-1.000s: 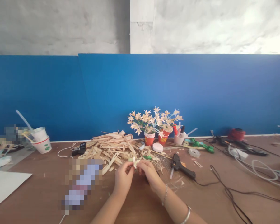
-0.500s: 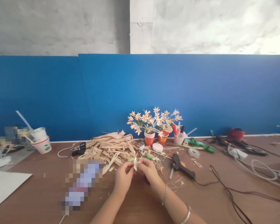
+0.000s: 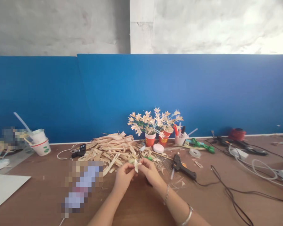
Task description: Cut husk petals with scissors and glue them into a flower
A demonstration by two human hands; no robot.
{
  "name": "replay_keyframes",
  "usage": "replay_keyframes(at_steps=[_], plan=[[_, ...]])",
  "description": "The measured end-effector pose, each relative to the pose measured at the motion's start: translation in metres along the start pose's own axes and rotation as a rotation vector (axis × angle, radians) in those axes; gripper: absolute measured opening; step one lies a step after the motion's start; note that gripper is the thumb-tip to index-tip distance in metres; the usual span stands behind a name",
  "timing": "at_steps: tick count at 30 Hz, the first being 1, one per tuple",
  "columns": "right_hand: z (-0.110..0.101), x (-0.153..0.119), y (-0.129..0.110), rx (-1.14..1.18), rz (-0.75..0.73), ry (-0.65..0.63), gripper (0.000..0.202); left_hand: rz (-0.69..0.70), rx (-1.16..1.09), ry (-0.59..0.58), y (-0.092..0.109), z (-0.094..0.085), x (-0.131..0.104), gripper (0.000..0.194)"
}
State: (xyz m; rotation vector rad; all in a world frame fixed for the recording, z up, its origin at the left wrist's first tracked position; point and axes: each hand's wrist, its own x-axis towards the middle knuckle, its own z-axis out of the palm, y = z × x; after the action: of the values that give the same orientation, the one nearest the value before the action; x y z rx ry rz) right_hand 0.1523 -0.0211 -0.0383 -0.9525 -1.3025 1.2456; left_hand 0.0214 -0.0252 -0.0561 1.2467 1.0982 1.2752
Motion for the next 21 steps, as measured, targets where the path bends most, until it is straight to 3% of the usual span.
replay_keyframes(at_steps=[5, 10, 15, 21], plan=[[0.002, 0.000, 0.002, -0.065, 0.083, -0.025, 0.021, 0.020, 0.043, 0.046, 0.000, -0.001, 0.000, 0.013], [0.000, 0.002, 0.003, -0.018, 0.065, 0.017, 0.023, 0.049, 0.093, 0.064, -0.004, -0.002, 0.001, 0.013], [0.003, -0.003, -0.005, -0.065, 0.115, -0.087, 0.024, 0.106, 0.129, 0.133, -0.004, -0.005, 0.001, 0.014], [0.009, -0.010, -0.015, -0.001, 0.141, -0.079, 0.022, 0.184, 0.117, 0.125, -0.002, -0.005, 0.001, 0.011]])
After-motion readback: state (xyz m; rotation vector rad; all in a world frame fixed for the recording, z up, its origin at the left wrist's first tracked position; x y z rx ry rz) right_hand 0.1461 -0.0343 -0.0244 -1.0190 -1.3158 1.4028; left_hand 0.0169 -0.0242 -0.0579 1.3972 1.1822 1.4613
